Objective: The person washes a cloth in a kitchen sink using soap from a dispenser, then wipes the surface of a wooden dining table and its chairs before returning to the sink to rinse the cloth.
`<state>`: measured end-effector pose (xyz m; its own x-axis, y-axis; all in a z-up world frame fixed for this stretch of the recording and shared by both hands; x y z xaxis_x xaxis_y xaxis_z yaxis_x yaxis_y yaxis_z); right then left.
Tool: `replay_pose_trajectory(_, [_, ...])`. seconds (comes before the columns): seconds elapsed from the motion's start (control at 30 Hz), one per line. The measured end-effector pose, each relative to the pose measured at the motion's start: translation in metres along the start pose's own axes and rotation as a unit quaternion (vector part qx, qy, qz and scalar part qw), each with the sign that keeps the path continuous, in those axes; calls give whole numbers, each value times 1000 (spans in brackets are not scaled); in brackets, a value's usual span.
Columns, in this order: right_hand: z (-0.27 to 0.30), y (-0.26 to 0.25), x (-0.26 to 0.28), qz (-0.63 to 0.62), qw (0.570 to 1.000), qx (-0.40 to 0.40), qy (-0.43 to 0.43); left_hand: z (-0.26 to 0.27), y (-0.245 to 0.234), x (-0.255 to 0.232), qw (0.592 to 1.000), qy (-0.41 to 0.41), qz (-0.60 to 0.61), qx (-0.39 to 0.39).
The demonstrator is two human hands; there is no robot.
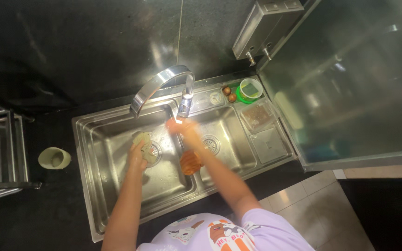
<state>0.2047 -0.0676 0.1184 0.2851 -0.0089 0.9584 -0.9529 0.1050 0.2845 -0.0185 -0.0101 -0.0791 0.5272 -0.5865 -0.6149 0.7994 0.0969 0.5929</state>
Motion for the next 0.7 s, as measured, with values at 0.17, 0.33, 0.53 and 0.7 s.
replay_pose_trajectory(0.17, [-44,-183,103,40,935,-127,-328,5,-7,-12,997,-29,-60,27])
replay_pose_trajectory(0.33, [-101,-325,109,-391,850,-180,-304,12,-15,-16,999,-38,-12,9])
replay_pose_trajectory(0.53, [-123,-333,101,-359,862,-187,-304,15,-26,-27,998,-56,-19,-14])
replay_pose_trajectory(0.7, [-131,-336,96,-354,846,-223,-329,16,-34,-31,998,-47,-30,-41])
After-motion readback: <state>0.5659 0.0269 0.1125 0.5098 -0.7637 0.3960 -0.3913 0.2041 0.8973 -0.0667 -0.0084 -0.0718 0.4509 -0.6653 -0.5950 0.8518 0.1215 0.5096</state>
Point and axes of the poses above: each hand's wrist, its own z-axis away from the middle knuckle, its own y-axis out of the palm, x = y × z, the point moved 6 cm from there along -z, towards the middle knuckle, and after that the axes turned 5 degrees about x, right-handed, at the moved point
